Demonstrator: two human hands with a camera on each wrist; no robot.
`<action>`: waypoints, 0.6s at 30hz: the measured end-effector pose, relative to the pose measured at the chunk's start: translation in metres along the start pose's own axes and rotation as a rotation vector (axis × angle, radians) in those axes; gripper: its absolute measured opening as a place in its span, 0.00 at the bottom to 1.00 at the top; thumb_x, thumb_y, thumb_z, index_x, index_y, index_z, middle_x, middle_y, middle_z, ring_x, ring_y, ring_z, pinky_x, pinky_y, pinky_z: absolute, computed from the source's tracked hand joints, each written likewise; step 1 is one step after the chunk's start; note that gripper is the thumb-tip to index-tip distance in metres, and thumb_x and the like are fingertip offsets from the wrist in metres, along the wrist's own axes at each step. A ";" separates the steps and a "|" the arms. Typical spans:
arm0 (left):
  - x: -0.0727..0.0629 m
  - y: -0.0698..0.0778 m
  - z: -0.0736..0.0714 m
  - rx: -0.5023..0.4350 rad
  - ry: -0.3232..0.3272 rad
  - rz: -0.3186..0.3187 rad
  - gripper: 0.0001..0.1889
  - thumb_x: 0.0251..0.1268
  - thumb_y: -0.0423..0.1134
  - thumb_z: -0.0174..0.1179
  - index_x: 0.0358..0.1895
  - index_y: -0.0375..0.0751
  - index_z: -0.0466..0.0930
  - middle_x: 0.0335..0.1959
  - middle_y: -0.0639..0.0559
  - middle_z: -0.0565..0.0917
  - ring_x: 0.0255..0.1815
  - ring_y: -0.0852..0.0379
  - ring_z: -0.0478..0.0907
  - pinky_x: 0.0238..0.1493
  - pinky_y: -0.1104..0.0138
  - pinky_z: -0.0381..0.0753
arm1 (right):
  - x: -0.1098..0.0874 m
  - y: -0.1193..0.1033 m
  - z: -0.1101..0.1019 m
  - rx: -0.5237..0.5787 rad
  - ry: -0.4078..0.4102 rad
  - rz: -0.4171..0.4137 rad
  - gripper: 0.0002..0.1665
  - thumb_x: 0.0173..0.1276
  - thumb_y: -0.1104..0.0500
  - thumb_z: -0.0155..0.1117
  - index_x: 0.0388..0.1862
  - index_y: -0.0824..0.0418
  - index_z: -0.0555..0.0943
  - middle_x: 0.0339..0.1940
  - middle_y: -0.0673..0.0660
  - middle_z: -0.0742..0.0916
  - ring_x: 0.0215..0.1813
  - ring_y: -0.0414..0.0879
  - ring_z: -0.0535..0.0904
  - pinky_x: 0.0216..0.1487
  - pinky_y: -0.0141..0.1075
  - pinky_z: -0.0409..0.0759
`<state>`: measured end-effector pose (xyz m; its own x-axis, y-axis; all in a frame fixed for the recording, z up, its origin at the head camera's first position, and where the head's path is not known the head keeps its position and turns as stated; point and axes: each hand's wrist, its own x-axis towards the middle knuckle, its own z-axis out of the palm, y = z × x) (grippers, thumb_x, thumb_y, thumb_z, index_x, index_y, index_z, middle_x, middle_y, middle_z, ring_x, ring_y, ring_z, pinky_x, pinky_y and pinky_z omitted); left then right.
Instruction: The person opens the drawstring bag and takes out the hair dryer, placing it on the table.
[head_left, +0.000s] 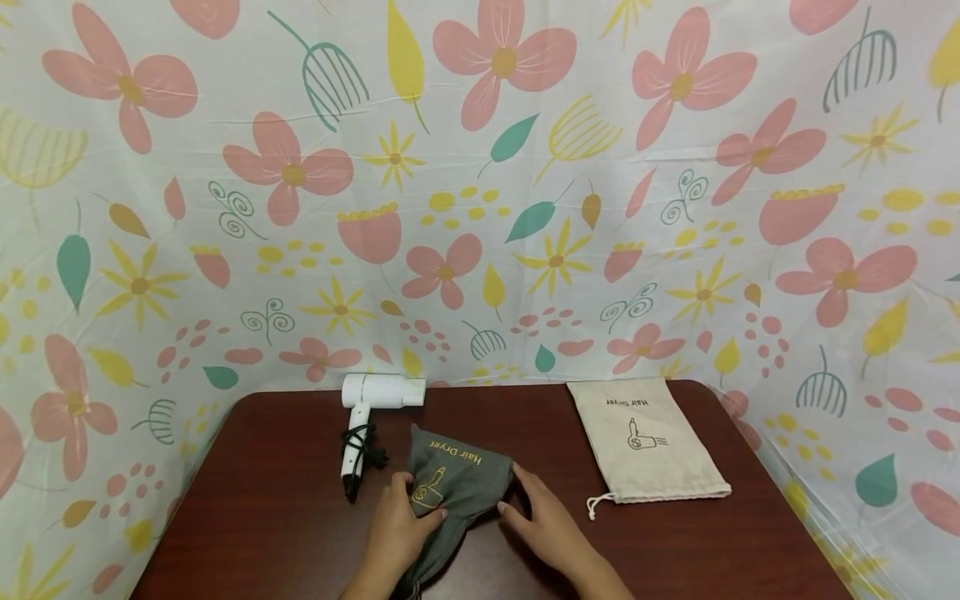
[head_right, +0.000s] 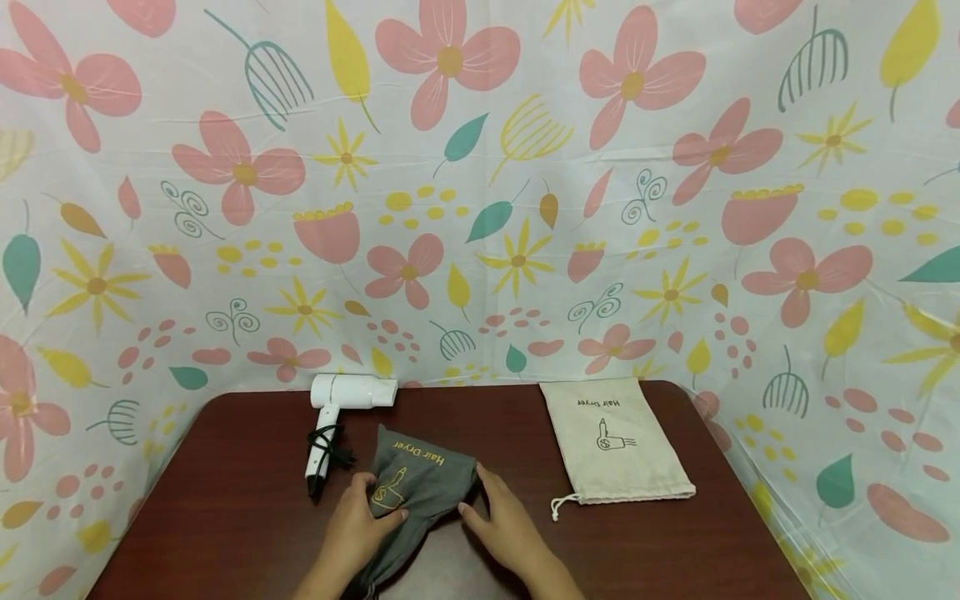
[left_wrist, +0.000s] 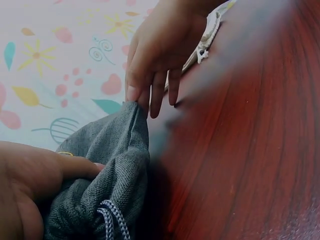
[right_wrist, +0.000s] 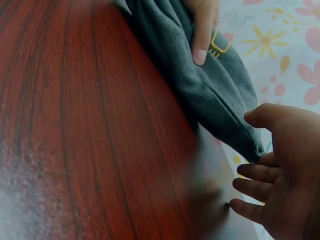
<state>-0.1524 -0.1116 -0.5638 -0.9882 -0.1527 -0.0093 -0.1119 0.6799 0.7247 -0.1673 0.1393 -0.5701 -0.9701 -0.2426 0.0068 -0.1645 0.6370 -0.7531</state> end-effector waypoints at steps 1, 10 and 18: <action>0.000 0.000 0.001 -0.002 0.008 0.005 0.39 0.45 0.48 0.80 0.58 0.37 0.70 0.40 0.41 0.79 0.38 0.49 0.77 0.35 0.56 0.74 | 0.000 0.000 0.000 -0.003 0.004 0.000 0.44 0.72 0.43 0.63 0.79 0.63 0.62 0.74 0.63 0.74 0.75 0.60 0.70 0.71 0.58 0.68; -0.003 0.000 0.004 0.008 0.015 0.032 0.39 0.44 0.47 0.81 0.58 0.35 0.70 0.41 0.41 0.78 0.39 0.49 0.77 0.36 0.56 0.74 | 0.001 0.003 0.000 -0.055 0.065 -0.011 0.40 0.71 0.47 0.65 0.76 0.62 0.67 0.71 0.60 0.77 0.73 0.58 0.73 0.70 0.56 0.70; -0.007 0.002 -0.006 0.032 -0.038 0.026 0.41 0.47 0.50 0.78 0.63 0.35 0.72 0.51 0.36 0.78 0.51 0.40 0.78 0.45 0.48 0.78 | -0.002 0.000 -0.004 -0.048 0.109 -0.033 0.38 0.71 0.50 0.66 0.76 0.59 0.68 0.76 0.59 0.71 0.75 0.57 0.69 0.69 0.57 0.72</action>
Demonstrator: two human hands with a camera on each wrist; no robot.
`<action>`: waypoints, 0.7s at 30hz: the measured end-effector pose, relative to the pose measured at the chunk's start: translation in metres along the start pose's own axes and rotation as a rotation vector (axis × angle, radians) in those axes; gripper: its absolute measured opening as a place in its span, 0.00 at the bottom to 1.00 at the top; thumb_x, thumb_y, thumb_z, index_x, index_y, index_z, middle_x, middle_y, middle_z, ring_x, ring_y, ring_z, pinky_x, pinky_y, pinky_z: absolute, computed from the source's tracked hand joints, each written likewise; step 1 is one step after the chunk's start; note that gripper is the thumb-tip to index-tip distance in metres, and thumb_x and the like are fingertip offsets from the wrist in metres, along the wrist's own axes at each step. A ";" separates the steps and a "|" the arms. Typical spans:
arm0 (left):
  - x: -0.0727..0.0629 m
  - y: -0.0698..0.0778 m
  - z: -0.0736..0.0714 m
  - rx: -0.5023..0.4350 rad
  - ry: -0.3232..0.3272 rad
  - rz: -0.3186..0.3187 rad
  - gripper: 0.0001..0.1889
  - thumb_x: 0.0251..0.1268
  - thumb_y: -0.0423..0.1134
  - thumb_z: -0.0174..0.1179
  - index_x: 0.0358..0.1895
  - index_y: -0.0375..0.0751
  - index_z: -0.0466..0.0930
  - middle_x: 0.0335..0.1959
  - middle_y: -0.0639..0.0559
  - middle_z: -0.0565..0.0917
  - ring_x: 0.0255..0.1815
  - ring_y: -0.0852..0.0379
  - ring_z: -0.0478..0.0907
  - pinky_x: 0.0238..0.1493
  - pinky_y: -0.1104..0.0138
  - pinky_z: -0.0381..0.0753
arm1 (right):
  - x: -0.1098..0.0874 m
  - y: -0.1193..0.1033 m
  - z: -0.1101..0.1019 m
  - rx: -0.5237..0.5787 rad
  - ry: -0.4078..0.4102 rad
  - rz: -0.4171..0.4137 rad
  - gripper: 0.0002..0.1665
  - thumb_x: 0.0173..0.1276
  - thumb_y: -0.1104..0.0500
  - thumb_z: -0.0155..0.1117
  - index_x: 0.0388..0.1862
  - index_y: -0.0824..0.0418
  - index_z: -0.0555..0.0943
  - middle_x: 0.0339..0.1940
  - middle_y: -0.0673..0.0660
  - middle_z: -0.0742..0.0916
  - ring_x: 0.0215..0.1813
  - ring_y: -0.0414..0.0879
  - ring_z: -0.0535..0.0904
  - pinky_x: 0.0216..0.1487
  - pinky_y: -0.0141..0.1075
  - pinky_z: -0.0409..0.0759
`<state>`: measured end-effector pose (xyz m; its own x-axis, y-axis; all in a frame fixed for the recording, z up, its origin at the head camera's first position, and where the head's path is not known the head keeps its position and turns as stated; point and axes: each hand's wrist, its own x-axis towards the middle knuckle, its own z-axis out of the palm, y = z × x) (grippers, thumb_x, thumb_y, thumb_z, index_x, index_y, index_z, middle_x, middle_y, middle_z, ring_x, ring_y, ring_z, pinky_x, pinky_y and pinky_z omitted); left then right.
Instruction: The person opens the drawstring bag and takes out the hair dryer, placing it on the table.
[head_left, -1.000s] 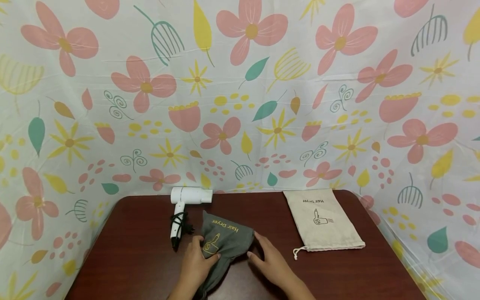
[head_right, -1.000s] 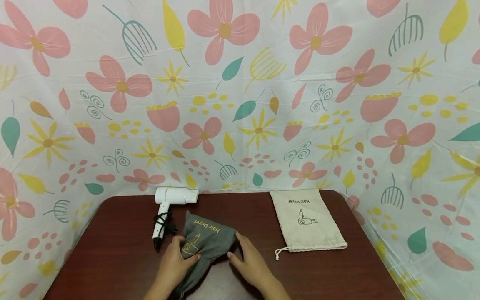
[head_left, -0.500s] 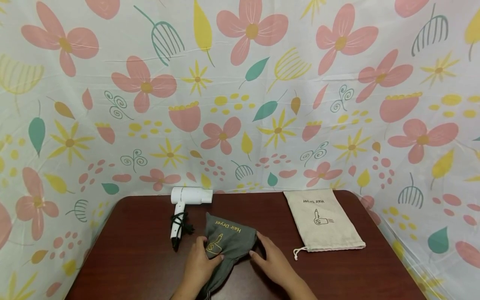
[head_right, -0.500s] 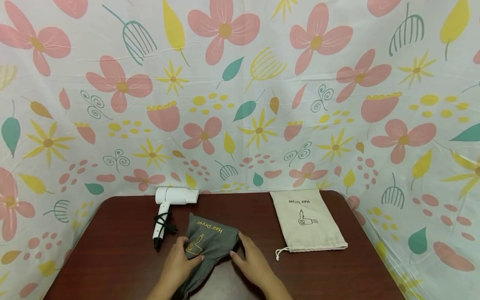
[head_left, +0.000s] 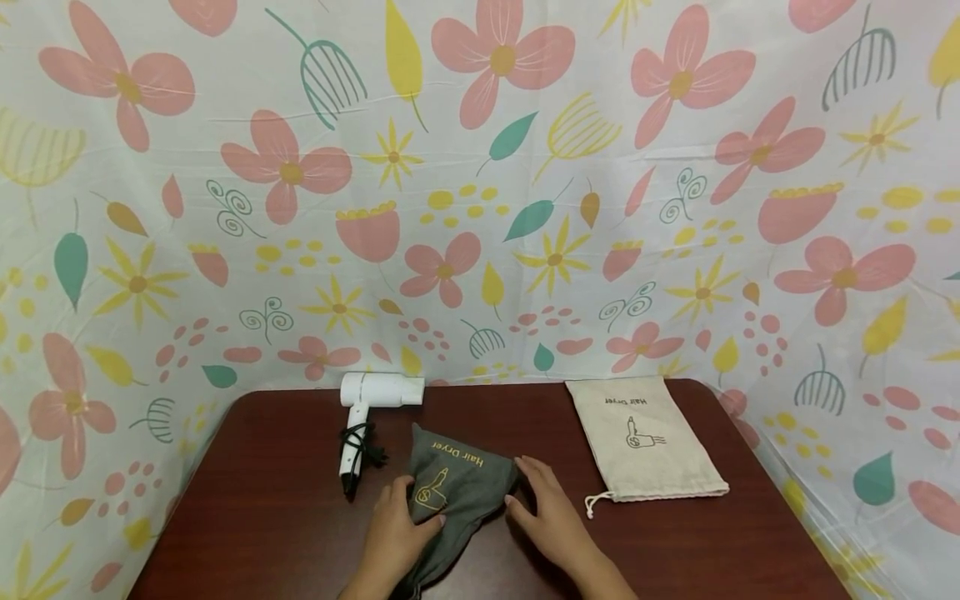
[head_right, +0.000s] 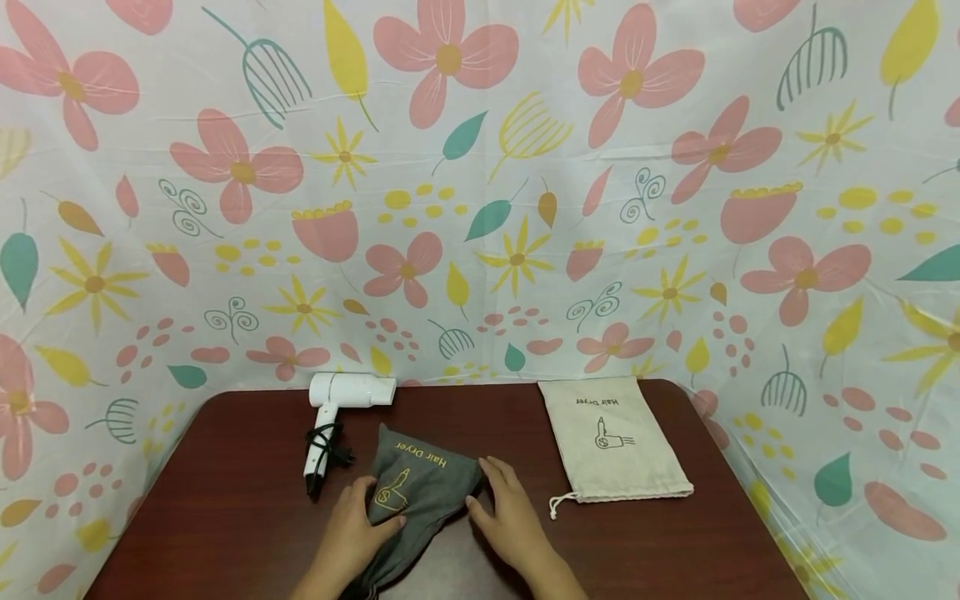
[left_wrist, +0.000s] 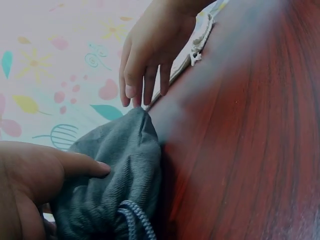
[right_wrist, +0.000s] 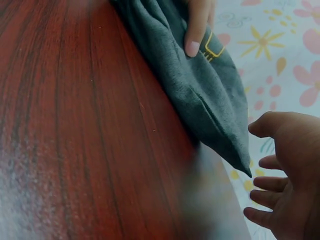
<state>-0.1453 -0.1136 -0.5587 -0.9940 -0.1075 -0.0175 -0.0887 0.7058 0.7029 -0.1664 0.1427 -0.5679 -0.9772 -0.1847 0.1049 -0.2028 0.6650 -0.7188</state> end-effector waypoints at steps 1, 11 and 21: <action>-0.001 0.000 -0.002 0.003 -0.010 -0.006 0.40 0.48 0.51 0.78 0.63 0.35 0.72 0.52 0.36 0.78 0.52 0.40 0.78 0.46 0.47 0.78 | 0.000 -0.001 -0.001 0.003 0.005 -0.006 0.37 0.71 0.50 0.66 0.76 0.58 0.69 0.77 0.58 0.70 0.76 0.57 0.68 0.68 0.57 0.72; -0.007 -0.002 -0.013 0.030 -0.055 -0.038 0.33 0.52 0.45 0.73 0.62 0.38 0.75 0.50 0.41 0.79 0.51 0.40 0.79 0.47 0.46 0.79 | -0.002 -0.013 -0.004 -0.021 0.004 -0.102 0.32 0.70 0.53 0.68 0.72 0.54 0.74 0.74 0.53 0.74 0.76 0.54 0.69 0.68 0.55 0.73; -0.006 -0.001 -0.016 0.018 -0.101 -0.044 0.31 0.55 0.42 0.71 0.63 0.38 0.74 0.51 0.41 0.79 0.50 0.41 0.80 0.47 0.47 0.80 | -0.003 -0.020 0.007 -0.073 -0.010 -0.207 0.31 0.70 0.53 0.68 0.72 0.52 0.75 0.70 0.51 0.78 0.72 0.53 0.73 0.65 0.54 0.76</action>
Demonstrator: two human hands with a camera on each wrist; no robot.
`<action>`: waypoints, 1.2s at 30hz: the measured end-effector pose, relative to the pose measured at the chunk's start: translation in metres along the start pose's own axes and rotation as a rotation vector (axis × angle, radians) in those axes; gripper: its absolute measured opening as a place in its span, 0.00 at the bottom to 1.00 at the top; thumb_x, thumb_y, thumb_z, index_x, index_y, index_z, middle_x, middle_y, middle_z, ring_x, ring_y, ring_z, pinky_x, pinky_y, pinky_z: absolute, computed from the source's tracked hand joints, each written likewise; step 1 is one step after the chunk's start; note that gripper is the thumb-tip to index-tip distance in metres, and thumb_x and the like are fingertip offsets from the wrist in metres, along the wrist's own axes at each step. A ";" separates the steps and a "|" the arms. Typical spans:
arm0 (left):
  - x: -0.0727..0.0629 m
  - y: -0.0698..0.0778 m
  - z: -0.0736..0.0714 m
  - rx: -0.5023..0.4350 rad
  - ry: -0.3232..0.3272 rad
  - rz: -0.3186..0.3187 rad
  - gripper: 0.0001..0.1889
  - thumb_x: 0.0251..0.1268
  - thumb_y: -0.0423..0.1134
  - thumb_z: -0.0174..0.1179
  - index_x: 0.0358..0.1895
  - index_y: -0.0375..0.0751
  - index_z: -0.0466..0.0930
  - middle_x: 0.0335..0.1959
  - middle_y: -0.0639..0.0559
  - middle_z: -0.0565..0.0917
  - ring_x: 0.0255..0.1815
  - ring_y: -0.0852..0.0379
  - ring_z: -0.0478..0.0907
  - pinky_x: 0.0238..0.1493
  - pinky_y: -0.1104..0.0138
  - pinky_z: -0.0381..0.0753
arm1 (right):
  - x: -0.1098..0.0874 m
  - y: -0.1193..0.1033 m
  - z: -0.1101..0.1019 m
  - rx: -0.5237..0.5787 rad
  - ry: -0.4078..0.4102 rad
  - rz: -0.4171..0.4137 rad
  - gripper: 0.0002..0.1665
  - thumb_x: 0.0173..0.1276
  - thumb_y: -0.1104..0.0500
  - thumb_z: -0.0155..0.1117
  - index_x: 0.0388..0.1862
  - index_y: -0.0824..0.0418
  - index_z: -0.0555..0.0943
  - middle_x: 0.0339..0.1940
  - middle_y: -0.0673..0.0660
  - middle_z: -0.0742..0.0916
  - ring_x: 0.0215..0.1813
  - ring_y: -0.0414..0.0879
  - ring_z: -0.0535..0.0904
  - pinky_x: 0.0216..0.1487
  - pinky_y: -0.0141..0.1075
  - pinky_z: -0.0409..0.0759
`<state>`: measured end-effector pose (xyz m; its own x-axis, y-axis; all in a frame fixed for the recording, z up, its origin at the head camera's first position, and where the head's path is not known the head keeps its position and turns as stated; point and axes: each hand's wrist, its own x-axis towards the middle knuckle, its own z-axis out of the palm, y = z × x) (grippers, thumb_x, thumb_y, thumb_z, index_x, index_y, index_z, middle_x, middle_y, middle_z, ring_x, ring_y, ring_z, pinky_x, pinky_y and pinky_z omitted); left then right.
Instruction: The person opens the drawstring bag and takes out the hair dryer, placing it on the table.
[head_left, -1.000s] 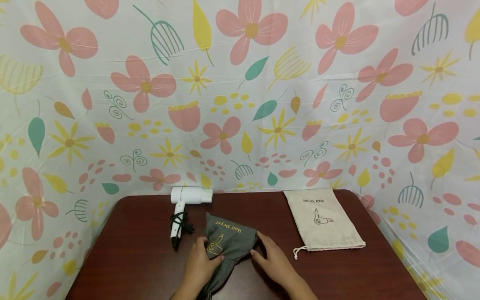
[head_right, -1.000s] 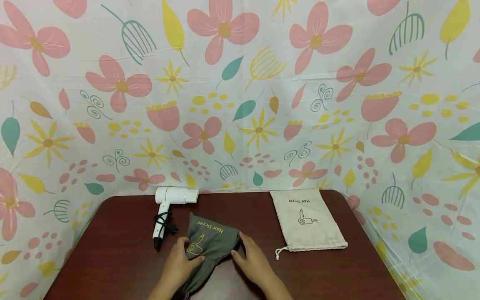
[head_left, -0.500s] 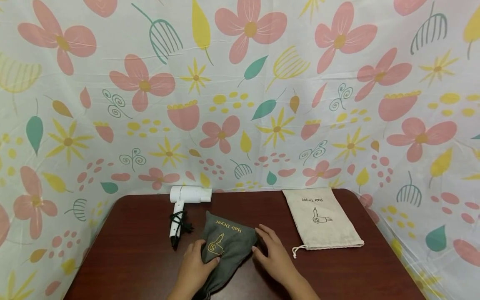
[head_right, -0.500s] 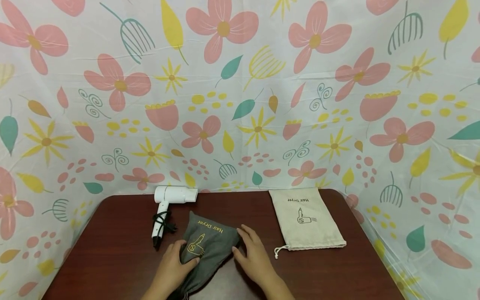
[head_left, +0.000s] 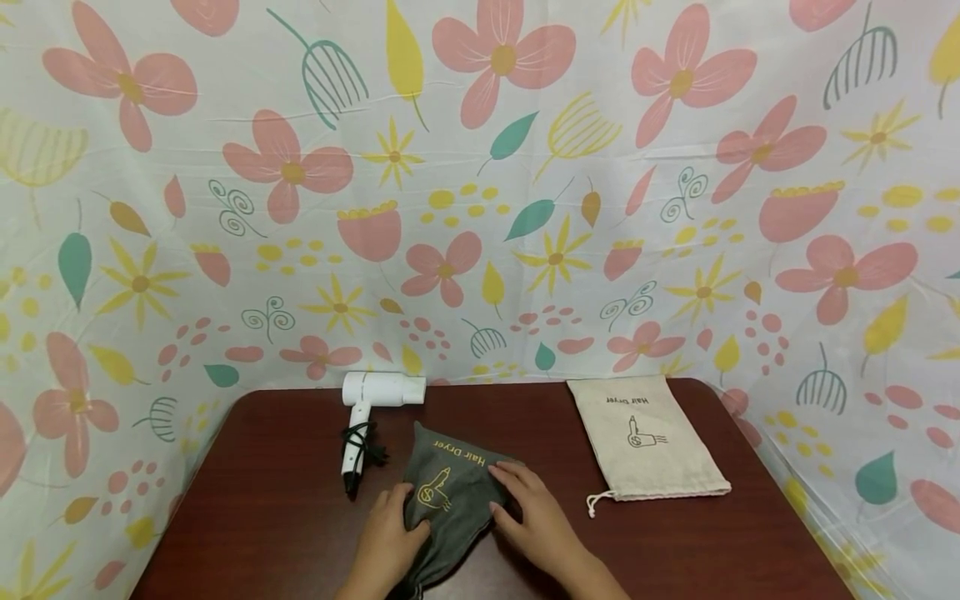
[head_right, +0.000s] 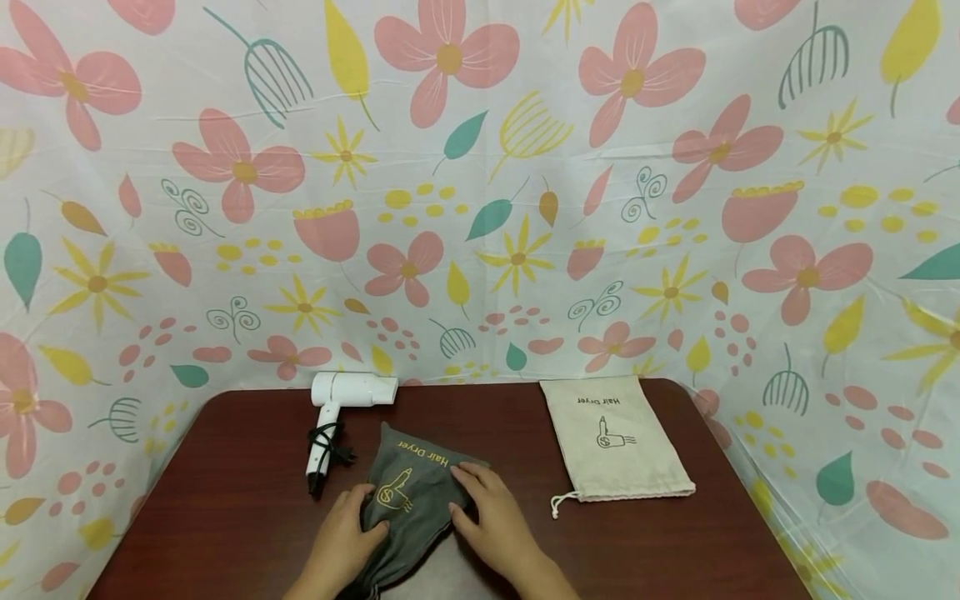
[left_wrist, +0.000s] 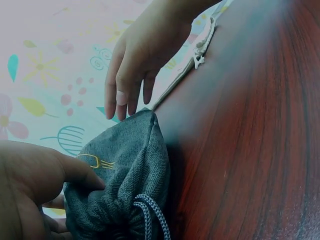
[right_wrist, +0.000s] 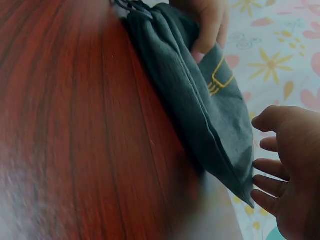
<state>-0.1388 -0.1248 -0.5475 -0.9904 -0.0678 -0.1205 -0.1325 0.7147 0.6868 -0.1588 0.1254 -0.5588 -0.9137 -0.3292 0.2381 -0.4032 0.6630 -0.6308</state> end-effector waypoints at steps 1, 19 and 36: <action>0.000 0.000 0.000 -0.001 -0.003 -0.001 0.31 0.56 0.42 0.71 0.64 0.38 0.74 0.51 0.41 0.79 0.50 0.42 0.81 0.47 0.47 0.80 | 0.000 -0.001 0.001 -0.004 -0.004 -0.007 0.31 0.71 0.53 0.67 0.72 0.51 0.75 0.70 0.51 0.78 0.72 0.53 0.73 0.64 0.54 0.77; 0.008 0.007 0.011 -0.008 0.017 0.005 0.31 0.57 0.43 0.71 0.64 0.38 0.75 0.53 0.38 0.79 0.51 0.41 0.80 0.46 0.45 0.80 | 0.002 -0.015 0.008 -0.057 -0.006 -0.080 0.30 0.70 0.53 0.68 0.71 0.50 0.76 0.75 0.54 0.74 0.75 0.56 0.70 0.64 0.56 0.77; 0.017 0.019 0.028 -0.014 0.141 0.081 0.28 0.54 0.44 0.75 0.60 0.42 0.81 0.49 0.42 0.83 0.48 0.43 0.83 0.46 0.48 0.81 | 0.010 -0.007 0.008 -0.049 -0.005 -0.081 0.33 0.69 0.52 0.68 0.71 0.59 0.75 0.77 0.59 0.72 0.80 0.60 0.62 0.67 0.63 0.70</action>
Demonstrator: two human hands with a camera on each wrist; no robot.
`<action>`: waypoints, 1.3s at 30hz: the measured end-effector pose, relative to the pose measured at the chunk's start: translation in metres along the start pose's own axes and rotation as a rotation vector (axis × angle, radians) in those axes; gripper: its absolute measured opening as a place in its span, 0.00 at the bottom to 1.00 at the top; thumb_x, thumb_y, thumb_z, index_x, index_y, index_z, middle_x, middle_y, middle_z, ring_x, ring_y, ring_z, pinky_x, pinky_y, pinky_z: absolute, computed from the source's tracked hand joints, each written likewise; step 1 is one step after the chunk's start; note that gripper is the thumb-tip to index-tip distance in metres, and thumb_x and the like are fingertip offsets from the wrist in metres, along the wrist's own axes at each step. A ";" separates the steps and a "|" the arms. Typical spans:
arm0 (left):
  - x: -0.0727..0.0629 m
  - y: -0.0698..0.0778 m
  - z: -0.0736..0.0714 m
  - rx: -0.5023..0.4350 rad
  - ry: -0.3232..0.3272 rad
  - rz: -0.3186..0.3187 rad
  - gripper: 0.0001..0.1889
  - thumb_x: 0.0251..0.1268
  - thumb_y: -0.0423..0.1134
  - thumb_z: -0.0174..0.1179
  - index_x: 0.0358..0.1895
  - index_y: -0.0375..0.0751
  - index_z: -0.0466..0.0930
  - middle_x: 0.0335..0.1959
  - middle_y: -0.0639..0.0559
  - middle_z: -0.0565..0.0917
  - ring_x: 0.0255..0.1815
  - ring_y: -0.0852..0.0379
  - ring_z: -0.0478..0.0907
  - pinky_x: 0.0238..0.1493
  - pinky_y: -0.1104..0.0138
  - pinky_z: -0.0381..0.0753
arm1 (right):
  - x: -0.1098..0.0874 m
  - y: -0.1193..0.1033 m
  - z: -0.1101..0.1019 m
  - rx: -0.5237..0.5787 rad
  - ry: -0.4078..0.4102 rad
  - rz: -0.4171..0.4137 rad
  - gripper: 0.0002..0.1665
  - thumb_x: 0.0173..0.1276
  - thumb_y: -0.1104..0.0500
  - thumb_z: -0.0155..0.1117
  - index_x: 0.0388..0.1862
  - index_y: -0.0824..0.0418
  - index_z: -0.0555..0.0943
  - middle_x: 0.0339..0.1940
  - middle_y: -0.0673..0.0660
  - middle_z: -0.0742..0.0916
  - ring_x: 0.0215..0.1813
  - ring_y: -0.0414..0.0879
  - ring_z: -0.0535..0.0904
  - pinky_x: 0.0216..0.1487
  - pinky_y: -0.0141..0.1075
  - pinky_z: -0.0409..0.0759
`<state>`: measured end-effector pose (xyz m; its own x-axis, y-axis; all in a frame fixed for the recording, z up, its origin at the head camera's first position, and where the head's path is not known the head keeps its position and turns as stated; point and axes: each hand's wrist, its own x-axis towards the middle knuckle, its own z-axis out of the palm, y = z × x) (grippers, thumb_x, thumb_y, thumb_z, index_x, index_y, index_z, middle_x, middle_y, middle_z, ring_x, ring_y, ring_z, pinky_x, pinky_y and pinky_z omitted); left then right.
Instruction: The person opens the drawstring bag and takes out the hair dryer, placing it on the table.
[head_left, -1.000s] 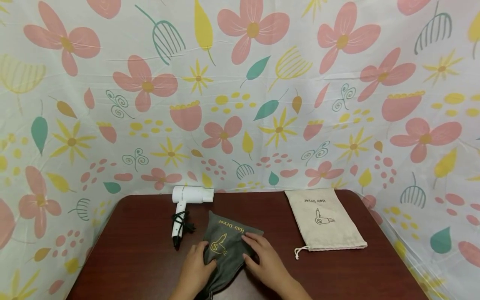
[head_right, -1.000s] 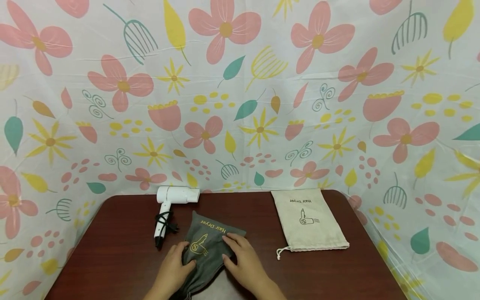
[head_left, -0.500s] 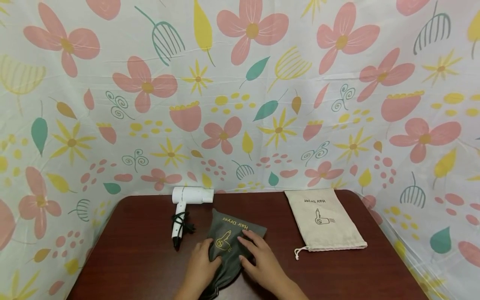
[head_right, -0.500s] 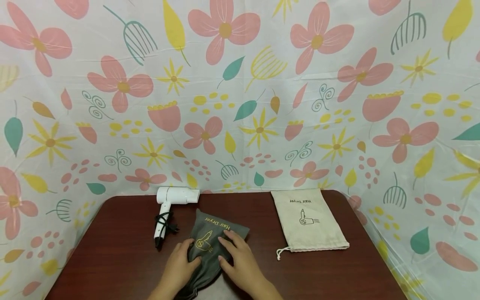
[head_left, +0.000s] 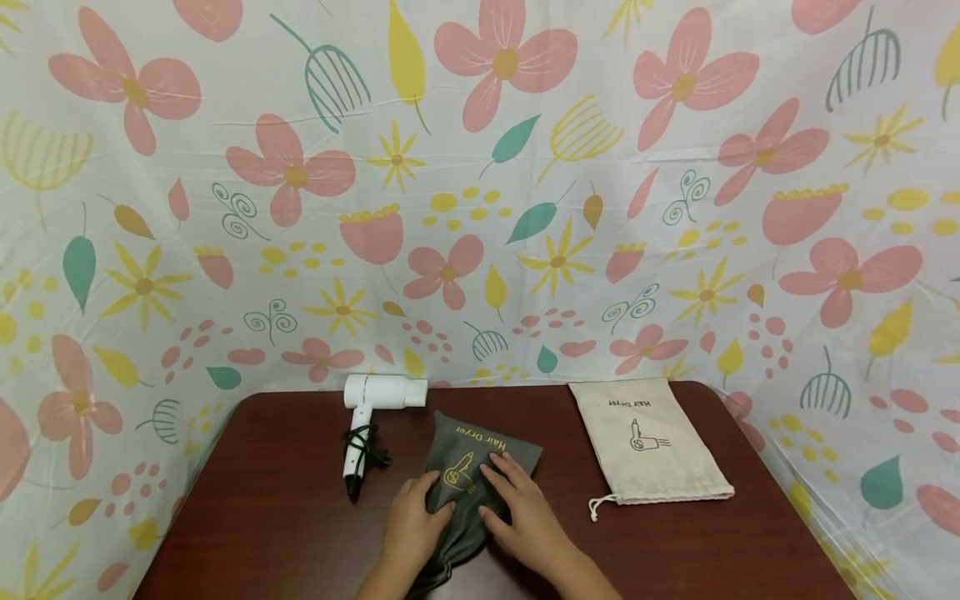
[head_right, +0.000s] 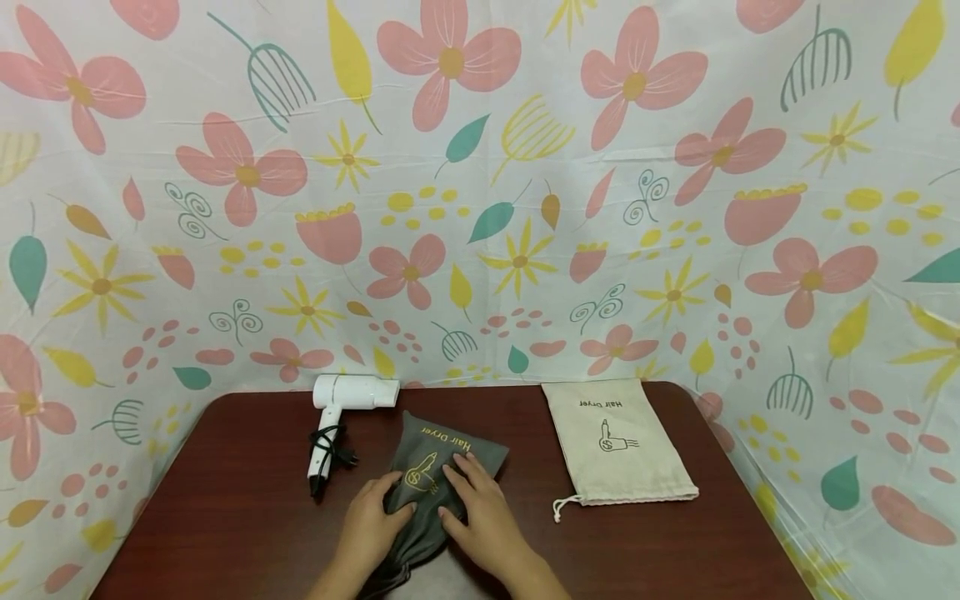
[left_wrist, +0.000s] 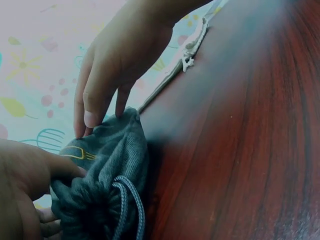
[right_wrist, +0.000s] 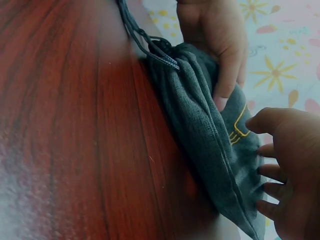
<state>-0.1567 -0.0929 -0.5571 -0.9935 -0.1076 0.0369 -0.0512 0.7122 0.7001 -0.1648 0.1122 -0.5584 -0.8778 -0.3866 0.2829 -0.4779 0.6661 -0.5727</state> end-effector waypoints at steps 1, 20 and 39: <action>0.001 0.000 0.001 -0.008 0.007 -0.002 0.28 0.54 0.44 0.75 0.59 0.42 0.82 0.49 0.42 0.84 0.48 0.43 0.83 0.45 0.48 0.81 | 0.000 0.001 0.000 0.005 -0.005 0.010 0.33 0.70 0.52 0.68 0.71 0.60 0.75 0.77 0.59 0.72 0.80 0.60 0.61 0.68 0.64 0.70; 0.009 0.001 0.023 -0.112 0.071 0.044 0.24 0.56 0.48 0.75 0.54 0.45 0.80 0.52 0.44 0.87 0.53 0.45 0.84 0.50 0.49 0.82 | 0.018 0.016 -0.003 0.033 -0.084 0.125 0.39 0.71 0.48 0.66 0.77 0.58 0.68 0.83 0.58 0.62 0.84 0.61 0.51 0.72 0.65 0.64; 0.023 0.003 0.034 -0.129 -0.012 0.074 0.19 0.65 0.51 0.68 0.53 0.49 0.76 0.56 0.45 0.84 0.58 0.44 0.82 0.53 0.47 0.80 | 0.037 0.023 0.002 -0.033 -0.049 0.108 0.40 0.70 0.51 0.69 0.76 0.62 0.67 0.83 0.60 0.60 0.83 0.63 0.52 0.71 0.61 0.68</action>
<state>-0.1830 -0.0698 -0.5790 -0.9952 -0.0495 0.0841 0.0351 0.6229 0.7815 -0.2079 0.1122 -0.5627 -0.9218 -0.3420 0.1826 -0.3825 0.7256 -0.5720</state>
